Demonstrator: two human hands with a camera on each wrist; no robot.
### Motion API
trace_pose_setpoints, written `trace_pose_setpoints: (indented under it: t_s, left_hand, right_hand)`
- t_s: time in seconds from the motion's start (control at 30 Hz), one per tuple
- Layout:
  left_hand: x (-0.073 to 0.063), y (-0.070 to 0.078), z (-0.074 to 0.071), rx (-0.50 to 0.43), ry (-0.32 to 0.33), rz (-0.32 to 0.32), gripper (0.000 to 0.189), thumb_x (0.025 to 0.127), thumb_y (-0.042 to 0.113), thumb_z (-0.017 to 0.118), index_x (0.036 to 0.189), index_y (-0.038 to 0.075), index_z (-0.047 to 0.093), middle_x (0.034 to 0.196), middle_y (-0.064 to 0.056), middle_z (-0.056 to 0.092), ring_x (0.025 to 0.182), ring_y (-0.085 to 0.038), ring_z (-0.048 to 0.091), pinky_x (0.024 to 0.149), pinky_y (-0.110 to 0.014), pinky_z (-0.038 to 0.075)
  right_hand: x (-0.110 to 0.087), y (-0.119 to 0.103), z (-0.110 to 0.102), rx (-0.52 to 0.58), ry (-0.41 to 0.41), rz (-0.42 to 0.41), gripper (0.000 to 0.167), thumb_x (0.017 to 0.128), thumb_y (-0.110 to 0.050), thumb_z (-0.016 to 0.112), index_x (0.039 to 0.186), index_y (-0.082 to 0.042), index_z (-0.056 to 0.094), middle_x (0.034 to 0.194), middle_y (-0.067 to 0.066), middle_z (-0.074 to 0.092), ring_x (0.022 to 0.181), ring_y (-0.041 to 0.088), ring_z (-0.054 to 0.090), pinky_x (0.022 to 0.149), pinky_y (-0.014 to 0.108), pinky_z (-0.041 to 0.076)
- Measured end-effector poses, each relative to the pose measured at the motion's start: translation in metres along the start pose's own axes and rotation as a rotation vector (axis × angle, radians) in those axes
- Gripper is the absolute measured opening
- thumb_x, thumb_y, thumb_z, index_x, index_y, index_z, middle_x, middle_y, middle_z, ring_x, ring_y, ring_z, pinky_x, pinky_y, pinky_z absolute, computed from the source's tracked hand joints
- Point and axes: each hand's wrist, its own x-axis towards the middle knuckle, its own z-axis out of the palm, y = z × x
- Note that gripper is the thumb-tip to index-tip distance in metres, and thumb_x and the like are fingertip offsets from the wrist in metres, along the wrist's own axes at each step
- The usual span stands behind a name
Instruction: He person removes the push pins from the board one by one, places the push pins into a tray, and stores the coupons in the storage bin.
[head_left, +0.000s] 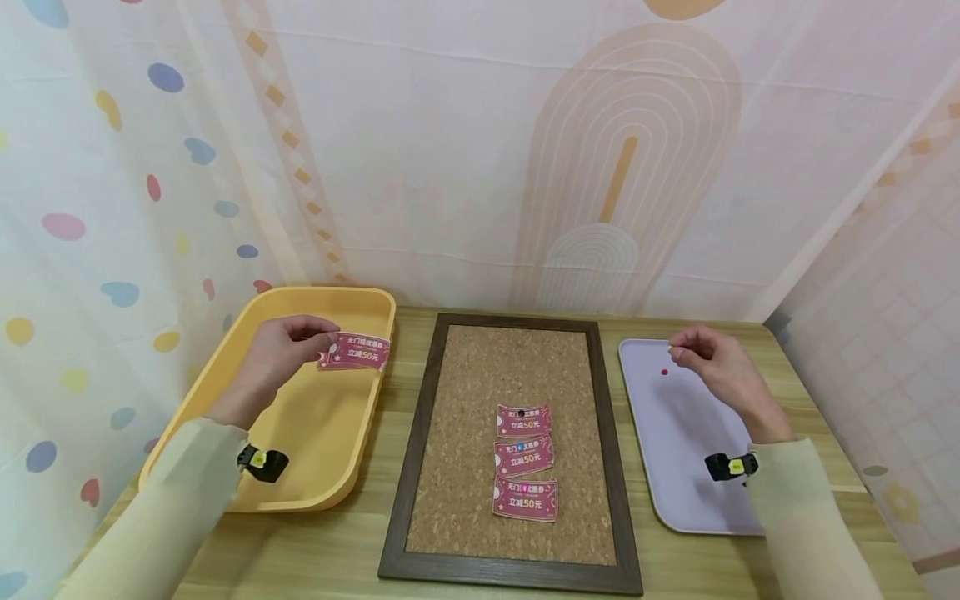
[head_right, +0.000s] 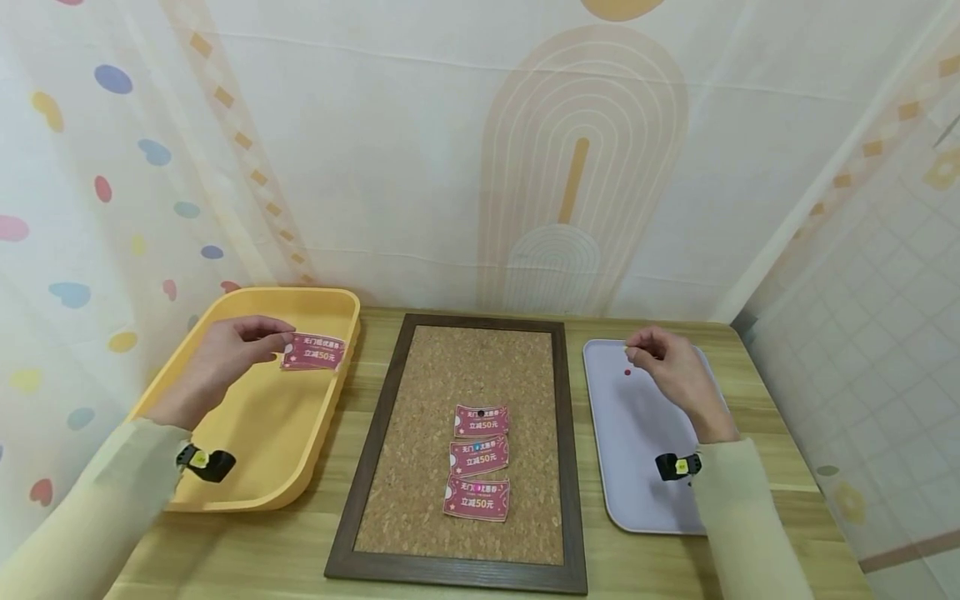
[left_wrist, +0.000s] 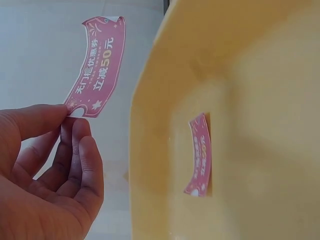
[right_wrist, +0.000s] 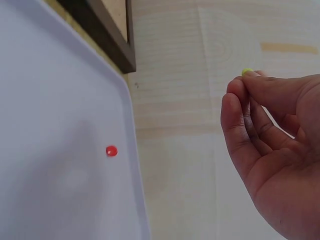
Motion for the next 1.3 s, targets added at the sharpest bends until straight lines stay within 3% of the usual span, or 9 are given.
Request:
trace_pose_setpoints:
  t_s: [0.17, 0.43, 0.77, 1.1, 1.3]
  left_hand:
    - [0.003, -0.010, -0.007, -0.027, -0.025, -0.018, 0.034, 0.103, 0.018, 0.062, 0.124, -0.008, 0.067, 0.116, -0.015, 0.070, 0.089, -0.006, 0.063, 0.079, -0.019, 0.056]
    - [0.009, -0.025, -0.019, -0.028, -0.102, -0.097, 0.036, 0.105, 0.018, 0.060, 0.128, -0.009, 0.062, 0.120, -0.013, 0.067, 0.093, -0.005, 0.064, 0.081, -0.018, 0.055]
    - [0.013, -0.050, -0.029, -0.051, -0.172, -0.140, 0.035, 0.103, 0.014, 0.062, 0.127, -0.012, 0.062, 0.106, 0.003, 0.070, 0.090, -0.002, 0.065, 0.082, -0.023, 0.057]
    - [0.019, -0.066, -0.027, -0.058, -0.235, -0.193, 0.036, 0.103, 0.012, 0.062, 0.128, -0.014, 0.060, 0.100, 0.000, 0.072, 0.090, -0.008, 0.067, 0.081, -0.026, 0.058]
    - [0.024, -0.072, -0.023, -0.092, -0.256, -0.237, 0.039, 0.103, 0.014, 0.063, 0.129, -0.015, 0.059, 0.094, 0.003, 0.071, 0.082, -0.007, 0.065, 0.076, -0.026, 0.058]
  right_hand:
    - [0.000, 0.005, -0.004, -0.005, -0.022, 0.024, 0.010, 0.099, -0.001, 0.066, 0.106, 0.006, 0.065, 0.095, 0.012, 0.067, 0.082, 0.001, 0.060, 0.073, 0.015, 0.048]
    - [0.000, 0.015, -0.007, -0.016, -0.059, 0.080, 0.012, 0.100, -0.001, 0.065, 0.109, 0.008, 0.064, 0.097, 0.014, 0.068, 0.082, 0.003, 0.059, 0.073, 0.017, 0.048]
    - [0.001, 0.022, -0.010, -0.068, -0.117, 0.147, 0.015, 0.102, -0.004, 0.064, 0.113, 0.007, 0.065, 0.101, 0.016, 0.067, 0.086, 0.014, 0.058, 0.075, 0.023, 0.049]
    - [0.001, 0.039, -0.007, -0.055, -0.145, 0.166, 0.013, 0.100, -0.001, 0.063, 0.109, 0.008, 0.065, 0.096, 0.013, 0.066, 0.084, 0.013, 0.055, 0.072, 0.022, 0.046]
    - [0.002, 0.047, -0.005, -0.052, -0.162, 0.179, 0.013, 0.099, 0.001, 0.063, 0.109, 0.010, 0.065, 0.095, 0.013, 0.066, 0.083, 0.017, 0.055, 0.070, 0.024, 0.047]
